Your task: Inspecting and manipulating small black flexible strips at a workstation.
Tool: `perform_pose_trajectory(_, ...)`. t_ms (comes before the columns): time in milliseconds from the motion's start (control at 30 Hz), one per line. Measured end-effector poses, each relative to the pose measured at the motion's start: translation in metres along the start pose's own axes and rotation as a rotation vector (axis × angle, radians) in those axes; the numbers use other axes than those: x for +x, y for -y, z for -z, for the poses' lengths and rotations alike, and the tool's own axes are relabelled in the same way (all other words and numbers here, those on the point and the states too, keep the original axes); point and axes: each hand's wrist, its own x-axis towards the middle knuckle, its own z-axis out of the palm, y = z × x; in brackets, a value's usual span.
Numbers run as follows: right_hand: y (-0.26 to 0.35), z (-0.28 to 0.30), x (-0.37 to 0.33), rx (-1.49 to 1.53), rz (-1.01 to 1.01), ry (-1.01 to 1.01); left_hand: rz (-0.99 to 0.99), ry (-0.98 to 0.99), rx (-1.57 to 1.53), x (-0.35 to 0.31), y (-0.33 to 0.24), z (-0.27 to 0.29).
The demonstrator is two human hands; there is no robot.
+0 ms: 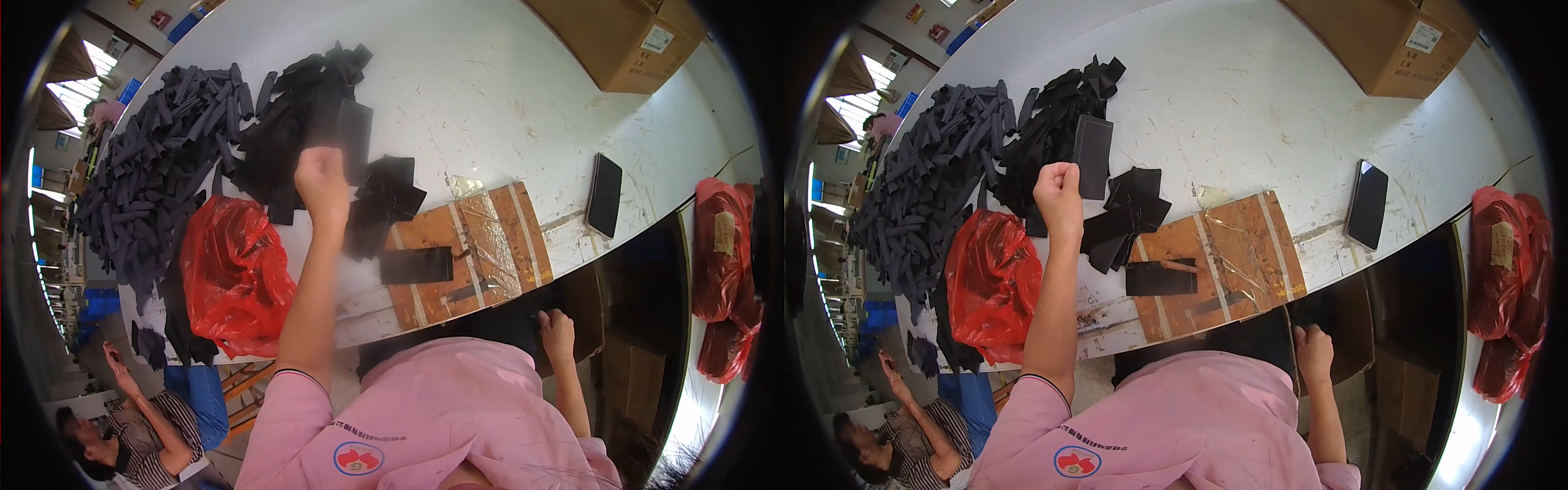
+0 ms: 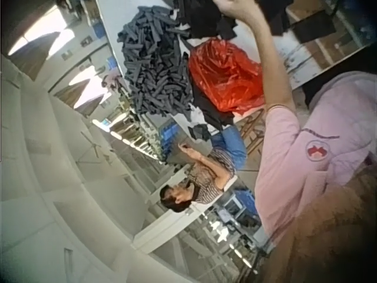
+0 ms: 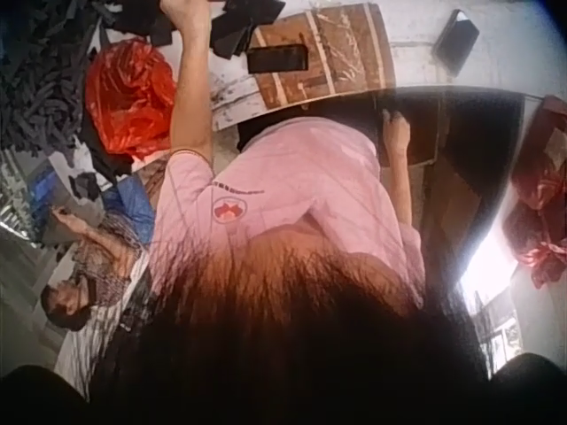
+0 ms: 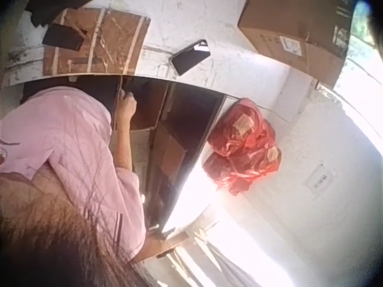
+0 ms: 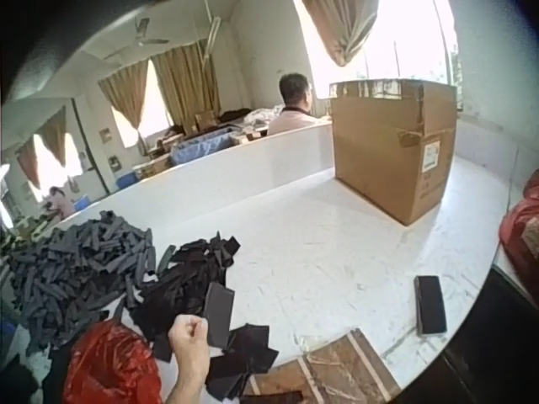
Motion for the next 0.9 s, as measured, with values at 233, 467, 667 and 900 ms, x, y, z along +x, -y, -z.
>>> perform_pose_trajectory(233,0.191,0.046,-0.017,0.915,0.595,0.289,1.111,0.334,-1.393,-0.13,-0.047,0.028)
perform_pose_trajectory(467,0.217,0.047,-0.01,1.185,0.391,0.258,0.674,0.366,-1.207,-0.181,-0.073,0.024)
perform_pose_trajectory(667,0.204,0.063,-0.017,1.3,0.211,0.45,0.715,0.388,-1.276,-0.173,-0.053,0.024)
perform_pose_trajectory(900,0.194,0.043,-0.017,1.233,0.324,0.163,1.094,0.447,-1.44,-0.188,-0.051,0.004)
